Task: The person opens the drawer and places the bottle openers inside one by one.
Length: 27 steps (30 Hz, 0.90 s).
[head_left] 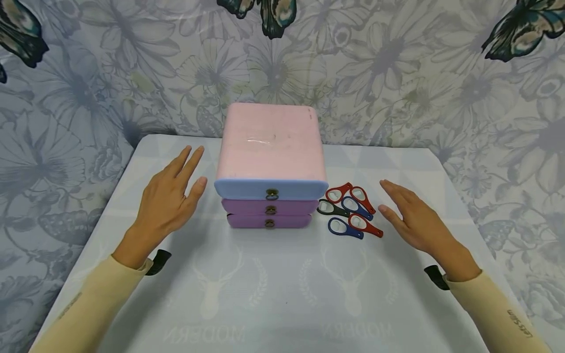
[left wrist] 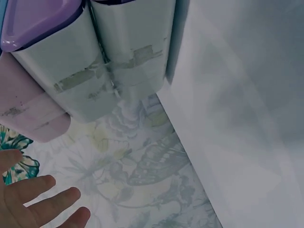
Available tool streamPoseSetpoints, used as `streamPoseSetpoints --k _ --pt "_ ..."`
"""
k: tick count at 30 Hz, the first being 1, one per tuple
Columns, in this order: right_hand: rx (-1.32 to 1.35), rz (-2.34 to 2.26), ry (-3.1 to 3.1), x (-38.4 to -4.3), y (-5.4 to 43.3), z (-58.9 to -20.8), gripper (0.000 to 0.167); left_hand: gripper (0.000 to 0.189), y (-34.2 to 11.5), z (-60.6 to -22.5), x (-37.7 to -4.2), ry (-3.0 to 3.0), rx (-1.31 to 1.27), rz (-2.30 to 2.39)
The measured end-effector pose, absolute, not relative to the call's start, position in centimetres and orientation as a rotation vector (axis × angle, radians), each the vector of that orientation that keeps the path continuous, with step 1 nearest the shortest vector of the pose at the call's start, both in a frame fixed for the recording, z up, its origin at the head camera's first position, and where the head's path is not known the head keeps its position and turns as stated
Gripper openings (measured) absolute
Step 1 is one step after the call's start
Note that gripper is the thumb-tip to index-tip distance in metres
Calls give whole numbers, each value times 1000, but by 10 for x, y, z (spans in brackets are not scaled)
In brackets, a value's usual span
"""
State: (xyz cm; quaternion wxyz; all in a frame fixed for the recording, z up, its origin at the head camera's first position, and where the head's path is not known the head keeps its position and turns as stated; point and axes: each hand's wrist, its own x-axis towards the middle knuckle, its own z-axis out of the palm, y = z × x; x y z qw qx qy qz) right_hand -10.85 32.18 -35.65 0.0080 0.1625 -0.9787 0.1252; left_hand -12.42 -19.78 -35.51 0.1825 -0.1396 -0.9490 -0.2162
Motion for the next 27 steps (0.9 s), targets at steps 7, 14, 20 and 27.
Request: streamPoseSetpoints --k 7,14,20,27 --pt "597 416 -2995 -101 303 -354 61 57 -189 -354 -128 -2612 -433 -811" --pt "747 518 -2719 -97 279 -358 31 51 -181 -352 -134 -2501 -464 -1024" --pt "944 680 -2575 -94 247 -362 25 49 -174 -350 -139 -2449 -495 -1153" --pt "1040 1019 -2630 -93 205 -368 23 48 -171 -349 -143 -2427 -537 -1241"
